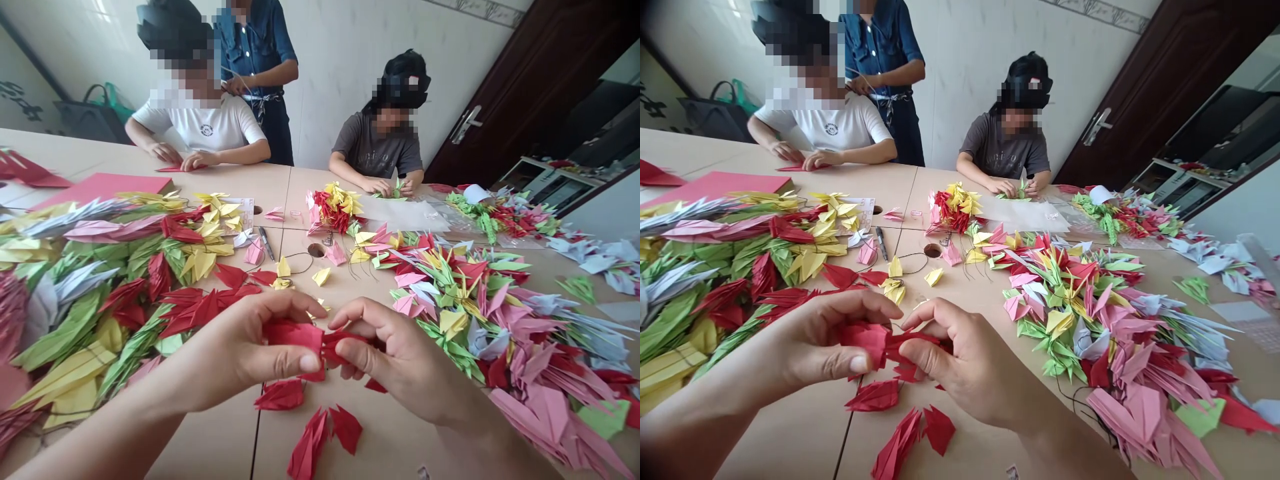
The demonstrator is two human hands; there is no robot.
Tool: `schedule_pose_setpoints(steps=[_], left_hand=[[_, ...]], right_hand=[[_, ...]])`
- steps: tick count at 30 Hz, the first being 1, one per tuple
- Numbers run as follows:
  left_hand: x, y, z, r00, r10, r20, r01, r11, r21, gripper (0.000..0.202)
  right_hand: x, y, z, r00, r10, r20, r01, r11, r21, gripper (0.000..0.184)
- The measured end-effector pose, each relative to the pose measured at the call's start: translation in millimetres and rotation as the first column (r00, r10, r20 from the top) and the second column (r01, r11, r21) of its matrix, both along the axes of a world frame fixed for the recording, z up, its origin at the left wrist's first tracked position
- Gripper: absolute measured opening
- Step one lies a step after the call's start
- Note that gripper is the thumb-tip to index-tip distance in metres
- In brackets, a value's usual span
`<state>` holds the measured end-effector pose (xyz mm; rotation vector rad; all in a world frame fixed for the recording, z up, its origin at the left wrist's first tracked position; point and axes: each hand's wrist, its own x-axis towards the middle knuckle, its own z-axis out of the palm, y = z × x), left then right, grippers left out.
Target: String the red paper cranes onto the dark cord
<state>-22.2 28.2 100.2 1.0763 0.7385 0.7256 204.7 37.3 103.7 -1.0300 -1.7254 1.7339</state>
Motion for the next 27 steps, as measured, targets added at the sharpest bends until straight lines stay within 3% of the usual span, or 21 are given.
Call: schedule_pose_setpoints(steps=[3,6,10,16,19,24,27], left_hand=[[5.1,-1.7,0.2,0.986,-0.002,-0.167,0.006,1.000,0.023,0.019],[6.7,-1.1,-0.4,0.956,-0.001,-0.293,0.020,0.998,0.061,0.015],[1.5,3.7,-0.8,0.954,0.031,-0.298,-0.010,0.997,0.070,0.016],[-8.8,9.2,2.9,0.961,0.092,-0.260,-0.080,0.995,0.055,0.020],[-13.4,10.5,4.2,0.967,0.142,-0.213,-0.139,0.990,0.029,0.021],[-20.6,13.0,2.2,0.961,0.196,-0.194,-0.196,0.980,0.017,0.025],[-21.5,14.7,1.9,0.952,0.233,-0.200,-0.237,0.972,0.008,0.026]], right_hand=[[-1.8,-1.8,-2.0,0.999,-0.010,0.030,0.009,0.999,0.036,0.022],[0.6,0.1,-1.6,0.999,0.033,-0.016,-0.034,0.999,-0.039,0.030],[7.6,7.4,-1.8,0.971,0.118,-0.207,-0.155,0.973,-0.169,0.044],[20.4,16.1,-2.2,0.902,0.165,-0.400,-0.259,0.946,-0.194,0.061],[25.3,15.5,4.0,0.926,0.128,-0.355,-0.187,0.973,-0.136,0.070],[26.1,11.4,13.2,0.954,-0.018,-0.300,-0.018,0.993,-0.116,0.040],[25.6,9.6,16.4,0.939,-0.070,-0.336,0.030,0.992,-0.122,0.034]])
